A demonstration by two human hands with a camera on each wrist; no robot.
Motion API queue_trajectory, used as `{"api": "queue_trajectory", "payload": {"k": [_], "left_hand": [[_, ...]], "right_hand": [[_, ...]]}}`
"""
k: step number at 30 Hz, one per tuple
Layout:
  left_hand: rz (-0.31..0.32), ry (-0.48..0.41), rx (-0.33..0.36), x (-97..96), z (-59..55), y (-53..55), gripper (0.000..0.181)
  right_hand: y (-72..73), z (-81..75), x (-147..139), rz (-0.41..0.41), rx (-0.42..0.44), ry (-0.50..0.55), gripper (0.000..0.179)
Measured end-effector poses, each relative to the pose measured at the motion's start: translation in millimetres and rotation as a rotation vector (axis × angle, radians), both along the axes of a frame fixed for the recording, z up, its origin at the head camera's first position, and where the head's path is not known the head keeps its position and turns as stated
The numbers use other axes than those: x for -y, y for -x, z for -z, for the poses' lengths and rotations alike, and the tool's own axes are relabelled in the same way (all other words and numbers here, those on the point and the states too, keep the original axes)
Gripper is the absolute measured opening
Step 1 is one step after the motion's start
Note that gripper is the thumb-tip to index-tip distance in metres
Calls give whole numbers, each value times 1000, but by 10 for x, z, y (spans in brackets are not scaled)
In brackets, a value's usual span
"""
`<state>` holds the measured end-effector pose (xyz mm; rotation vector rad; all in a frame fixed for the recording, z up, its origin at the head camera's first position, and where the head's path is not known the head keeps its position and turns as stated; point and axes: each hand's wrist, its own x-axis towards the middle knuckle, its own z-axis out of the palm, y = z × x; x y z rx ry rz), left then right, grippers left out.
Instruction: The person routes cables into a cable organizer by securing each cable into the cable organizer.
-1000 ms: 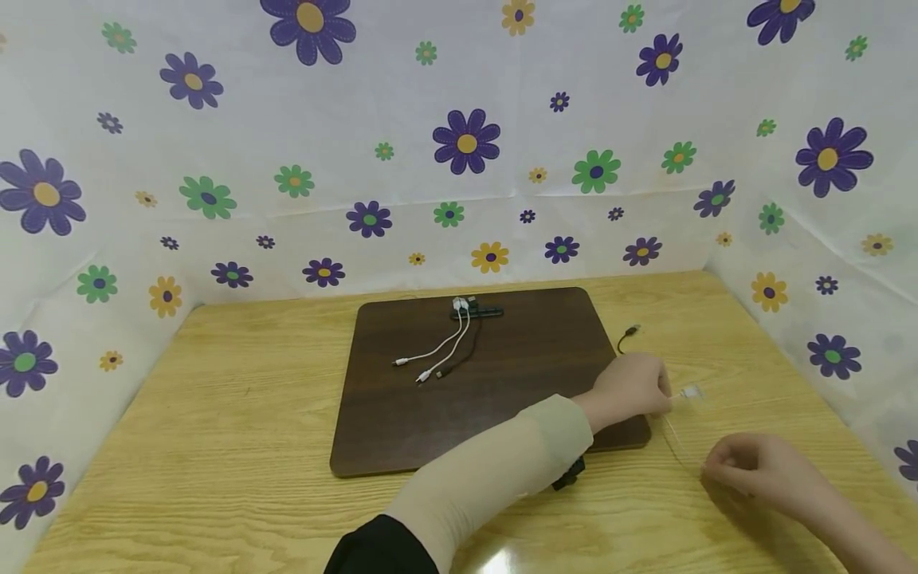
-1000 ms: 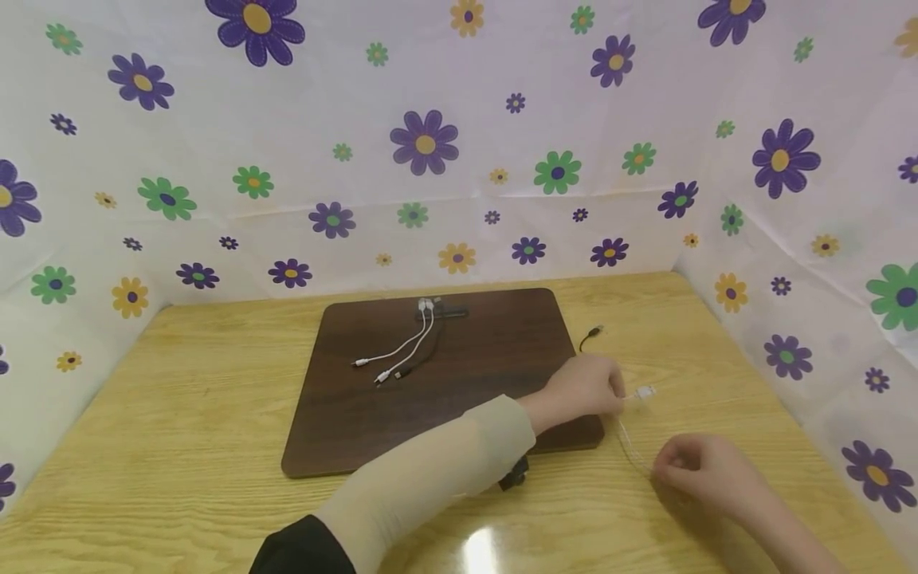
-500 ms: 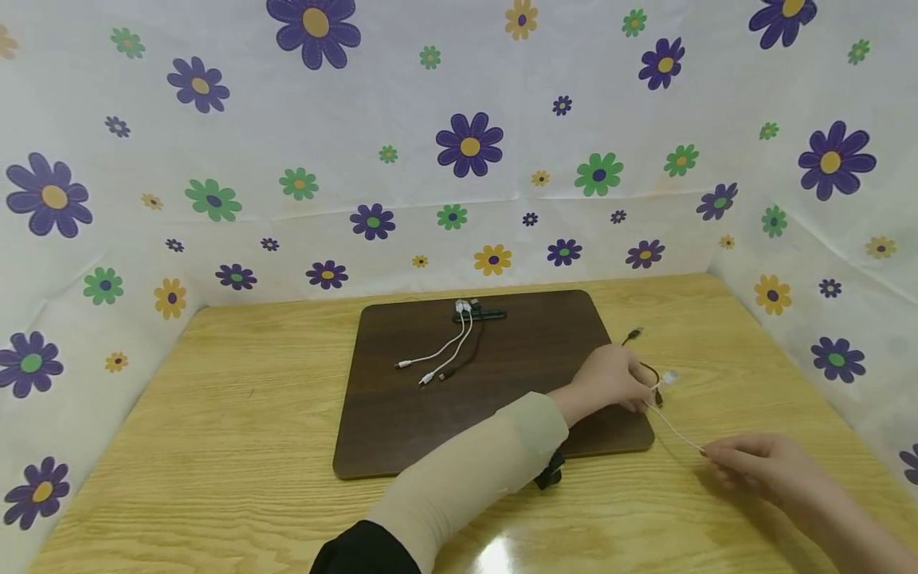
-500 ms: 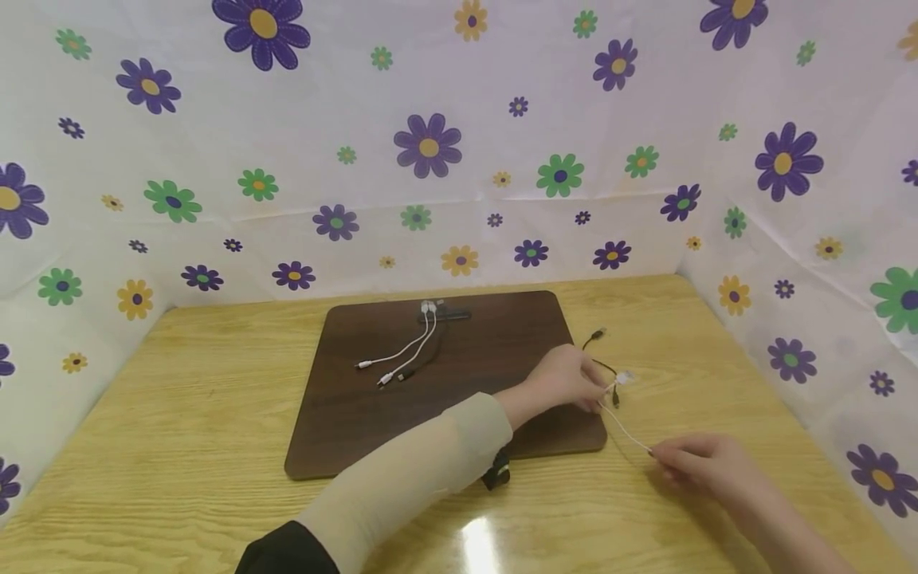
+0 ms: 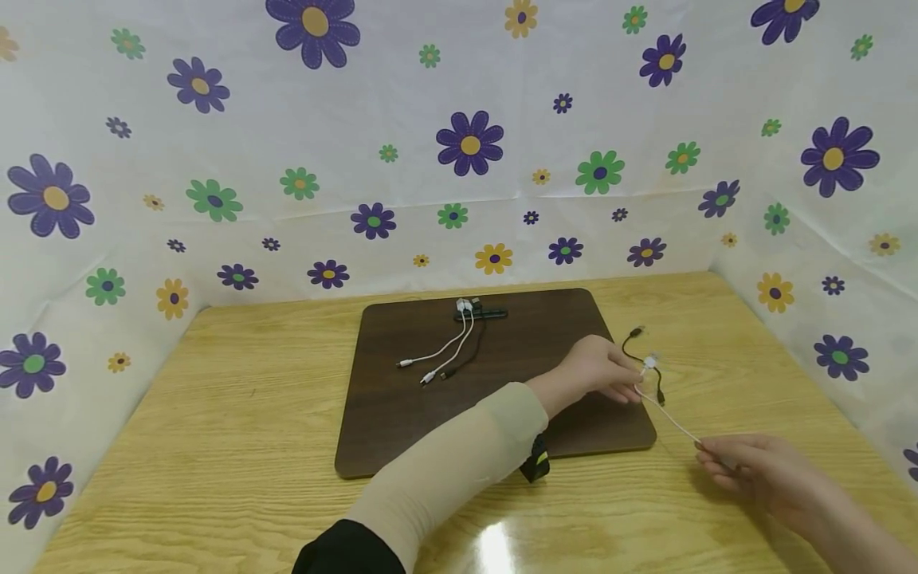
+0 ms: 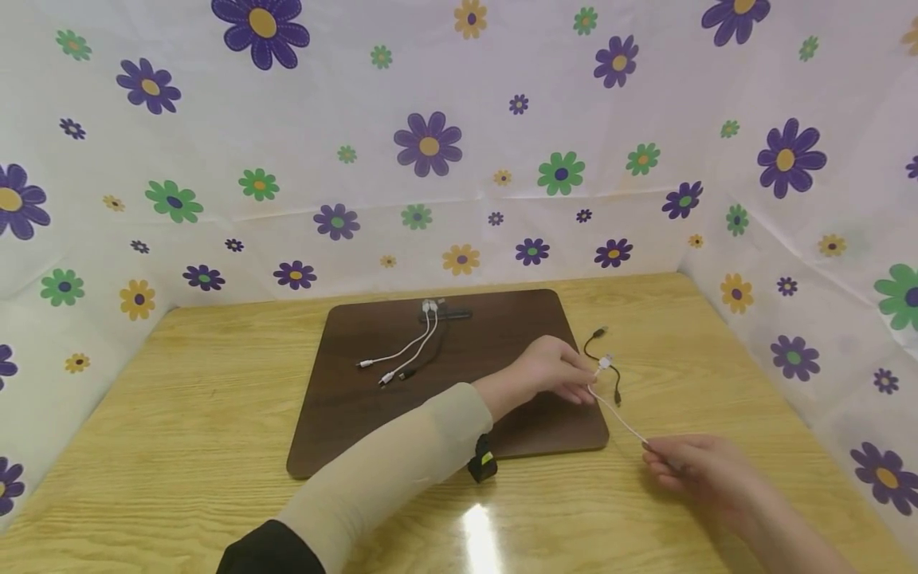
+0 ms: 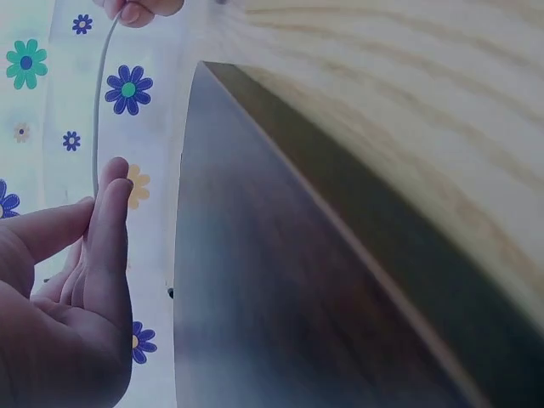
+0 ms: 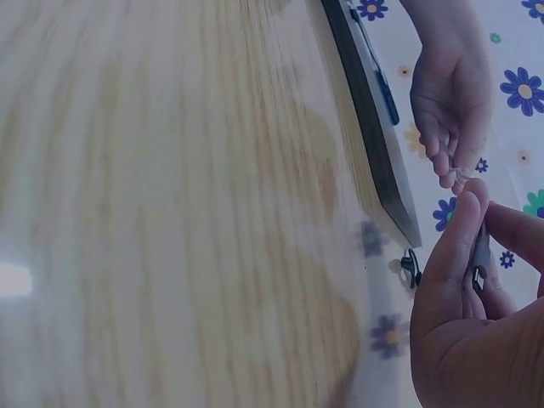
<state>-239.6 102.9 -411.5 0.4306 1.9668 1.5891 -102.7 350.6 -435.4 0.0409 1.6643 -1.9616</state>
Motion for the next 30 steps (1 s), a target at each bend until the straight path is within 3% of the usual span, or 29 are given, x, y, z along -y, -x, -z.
{"api": "queue_trajectory", "payload": {"k": [18,30], "left_hand": [[23,34,87,323,-2,88,17],[8,3,100,462,27,108,17]], "right_hand": [[82,3,256,35,33,14,34],[157,46,368,-7,5,22,35]]}}
